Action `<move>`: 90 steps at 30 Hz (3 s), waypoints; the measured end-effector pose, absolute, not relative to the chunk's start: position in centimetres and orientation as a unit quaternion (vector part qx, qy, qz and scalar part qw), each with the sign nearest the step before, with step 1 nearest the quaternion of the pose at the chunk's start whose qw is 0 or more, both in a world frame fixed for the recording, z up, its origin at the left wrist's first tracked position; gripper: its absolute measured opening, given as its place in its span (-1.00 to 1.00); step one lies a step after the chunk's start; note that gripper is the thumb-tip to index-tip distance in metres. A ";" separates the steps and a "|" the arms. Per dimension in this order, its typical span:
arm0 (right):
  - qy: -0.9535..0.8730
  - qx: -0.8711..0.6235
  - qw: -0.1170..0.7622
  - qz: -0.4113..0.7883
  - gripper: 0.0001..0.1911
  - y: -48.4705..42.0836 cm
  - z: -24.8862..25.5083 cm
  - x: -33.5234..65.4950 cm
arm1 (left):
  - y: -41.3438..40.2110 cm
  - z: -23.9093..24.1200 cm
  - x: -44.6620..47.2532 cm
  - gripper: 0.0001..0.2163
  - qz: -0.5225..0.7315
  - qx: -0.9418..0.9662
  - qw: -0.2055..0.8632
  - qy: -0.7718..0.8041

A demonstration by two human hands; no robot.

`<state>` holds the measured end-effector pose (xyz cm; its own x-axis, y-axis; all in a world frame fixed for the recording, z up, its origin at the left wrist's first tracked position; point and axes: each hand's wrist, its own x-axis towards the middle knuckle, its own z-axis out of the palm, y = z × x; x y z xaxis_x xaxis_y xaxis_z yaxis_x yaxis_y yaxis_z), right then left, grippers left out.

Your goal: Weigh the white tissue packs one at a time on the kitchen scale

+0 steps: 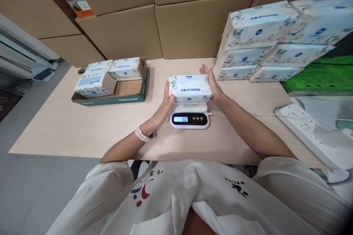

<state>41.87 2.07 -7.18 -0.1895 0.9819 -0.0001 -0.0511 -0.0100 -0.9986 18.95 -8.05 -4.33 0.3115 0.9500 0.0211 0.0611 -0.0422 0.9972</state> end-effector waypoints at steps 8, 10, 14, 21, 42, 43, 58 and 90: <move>-0.545 -0.499 0.538 0.406 -0.09 -0.5 -7.8 44.6 | -8.4 -6.7 17.5 -0.15 0.477 0.539 0.534 0.443; -0.517 -0.504 0.591 0.359 -0.24 -2.5 -8.2 45.6 | -8.7 -6.4 16.9 -0.20 0.487 0.508 0.549 0.451; -0.489 -0.509 0.619 0.346 -0.33 -5.6 -9.2 46.3 | -8.9 -5.2 16.1 -0.27 0.472 0.461 0.604 0.448; -0.503 -0.490 0.635 0.320 -0.36 -6.0 -9.7 45.9 | -8.6 -4.2 15.9 -0.25 0.471 0.417 0.646 0.433; -0.517 -0.503 0.642 0.262 -0.37 -7.2 -9.2 45.0 | -8.6 -4.5 16.1 -0.16 0.457 0.423 0.647 0.439; -0.521 -0.504 0.636 0.265 -0.37 -7.3 -9.1 44.9 | -8.6 -4.5 16.1 -0.15 0.456 0.423 0.648 0.439; -0.541 -0.485 0.636 0.261 -0.37 -7.5 -8.9 44.9 | -8.7 -4.5 16.1 -0.18 0.462 0.418 0.655 0.427; -0.543 -0.502 0.596 0.313 -0.40 -8.2 -8.7 44.5 | -8.9 -4.8 16.1 -0.20 0.454 0.418 0.663 0.423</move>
